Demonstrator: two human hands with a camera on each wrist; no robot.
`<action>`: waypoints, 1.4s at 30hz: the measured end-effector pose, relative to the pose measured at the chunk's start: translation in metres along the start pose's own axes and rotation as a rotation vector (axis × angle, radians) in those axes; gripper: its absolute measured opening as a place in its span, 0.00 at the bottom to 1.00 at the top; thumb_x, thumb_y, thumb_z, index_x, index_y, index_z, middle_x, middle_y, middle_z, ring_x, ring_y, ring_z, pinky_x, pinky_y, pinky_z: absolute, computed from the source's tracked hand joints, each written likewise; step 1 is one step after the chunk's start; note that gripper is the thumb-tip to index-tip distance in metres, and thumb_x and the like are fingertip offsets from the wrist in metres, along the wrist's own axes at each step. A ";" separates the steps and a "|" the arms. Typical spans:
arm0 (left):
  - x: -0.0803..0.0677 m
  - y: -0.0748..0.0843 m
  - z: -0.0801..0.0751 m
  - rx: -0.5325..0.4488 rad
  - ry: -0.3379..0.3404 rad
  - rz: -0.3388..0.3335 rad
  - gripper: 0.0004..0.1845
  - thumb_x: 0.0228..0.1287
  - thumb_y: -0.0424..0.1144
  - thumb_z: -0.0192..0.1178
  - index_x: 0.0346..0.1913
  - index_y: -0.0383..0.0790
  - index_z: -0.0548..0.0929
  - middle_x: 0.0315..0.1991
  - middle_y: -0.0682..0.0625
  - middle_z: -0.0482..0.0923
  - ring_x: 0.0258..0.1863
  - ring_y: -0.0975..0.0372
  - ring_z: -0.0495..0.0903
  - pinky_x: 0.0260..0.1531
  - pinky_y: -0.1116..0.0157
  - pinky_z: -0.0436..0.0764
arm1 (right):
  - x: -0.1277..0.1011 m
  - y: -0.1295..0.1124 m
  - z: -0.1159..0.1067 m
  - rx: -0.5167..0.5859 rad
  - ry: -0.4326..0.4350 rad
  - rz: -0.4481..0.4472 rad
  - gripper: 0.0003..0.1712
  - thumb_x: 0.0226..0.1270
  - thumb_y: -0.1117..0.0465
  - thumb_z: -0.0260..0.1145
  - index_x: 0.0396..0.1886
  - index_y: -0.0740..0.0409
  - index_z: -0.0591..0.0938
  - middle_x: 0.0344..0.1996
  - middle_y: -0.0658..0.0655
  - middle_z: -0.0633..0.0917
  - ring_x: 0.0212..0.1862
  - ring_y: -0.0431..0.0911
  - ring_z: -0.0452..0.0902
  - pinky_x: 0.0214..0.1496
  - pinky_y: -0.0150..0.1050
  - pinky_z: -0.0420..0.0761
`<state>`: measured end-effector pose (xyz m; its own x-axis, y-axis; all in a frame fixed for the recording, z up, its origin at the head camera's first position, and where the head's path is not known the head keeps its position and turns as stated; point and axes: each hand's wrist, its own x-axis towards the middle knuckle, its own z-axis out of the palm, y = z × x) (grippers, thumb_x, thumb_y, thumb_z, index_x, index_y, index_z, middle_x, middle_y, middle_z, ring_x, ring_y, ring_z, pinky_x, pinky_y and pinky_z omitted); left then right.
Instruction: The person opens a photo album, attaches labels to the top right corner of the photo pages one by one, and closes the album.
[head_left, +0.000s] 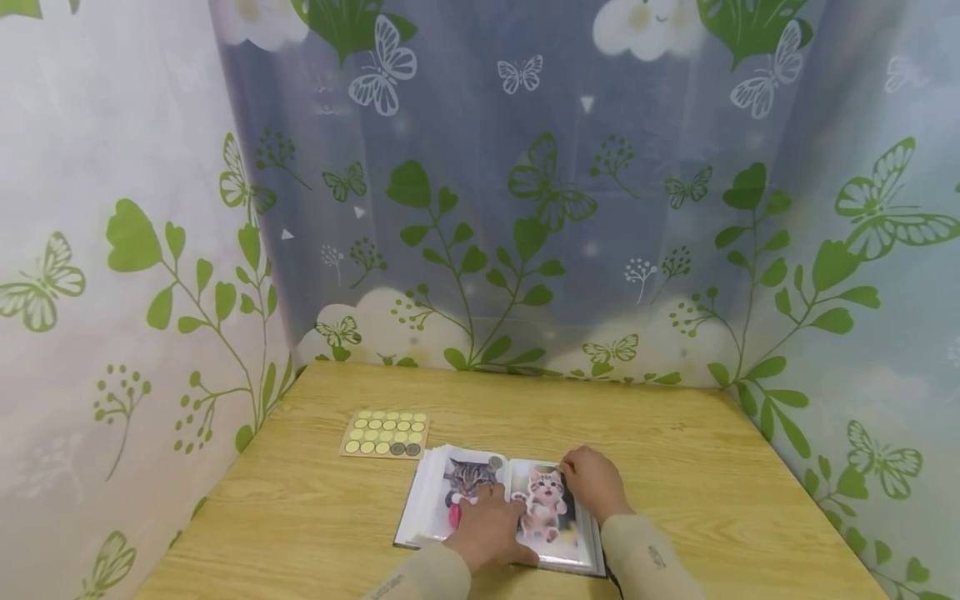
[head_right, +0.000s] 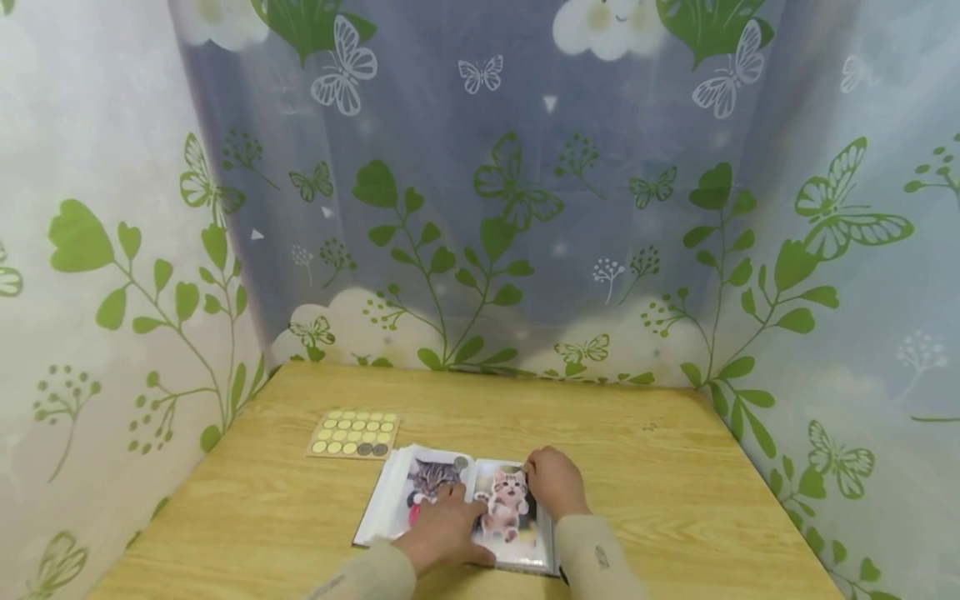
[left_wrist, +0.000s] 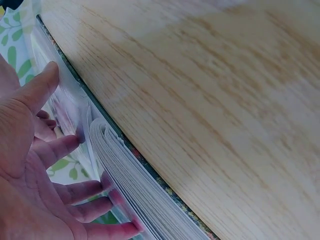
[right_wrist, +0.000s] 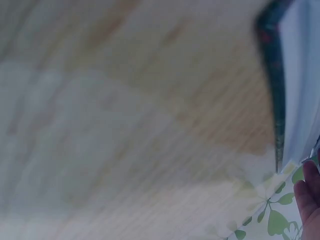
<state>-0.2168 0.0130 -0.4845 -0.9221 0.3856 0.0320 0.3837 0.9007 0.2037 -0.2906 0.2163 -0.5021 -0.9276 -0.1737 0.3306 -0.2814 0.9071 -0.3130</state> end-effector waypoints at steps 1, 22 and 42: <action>0.000 0.000 0.001 -0.001 0.000 0.000 0.41 0.39 0.67 0.75 0.56 0.47 0.83 0.55 0.40 0.75 0.60 0.45 0.71 0.52 0.34 0.71 | -0.001 0.000 0.001 -0.013 0.003 -0.017 0.05 0.64 0.64 0.68 0.28 0.55 0.86 0.26 0.51 0.81 0.30 0.46 0.77 0.35 0.47 0.80; 0.002 -0.003 -0.002 0.017 -0.014 -0.013 0.44 0.39 0.67 0.75 0.60 0.47 0.82 0.58 0.38 0.74 0.61 0.44 0.70 0.50 0.33 0.73 | -0.036 -0.010 0.004 -0.267 -0.130 -0.183 0.24 0.73 0.51 0.61 0.60 0.63 0.80 0.55 0.62 0.80 0.60 0.59 0.74 0.65 0.62 0.67; 0.000 0.000 -0.001 0.016 -0.010 -0.015 0.46 0.38 0.68 0.74 0.61 0.47 0.81 0.60 0.38 0.74 0.62 0.44 0.70 0.51 0.33 0.73 | -0.035 -0.032 0.012 -0.174 -0.199 -0.097 0.30 0.77 0.47 0.53 0.62 0.68 0.77 0.63 0.66 0.75 0.67 0.60 0.69 0.69 0.67 0.59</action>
<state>-0.2167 0.0131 -0.4830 -0.9271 0.3744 0.0191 0.3711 0.9094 0.1881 -0.2524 0.1887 -0.5144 -0.9333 -0.3188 0.1652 -0.3404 0.9319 -0.1250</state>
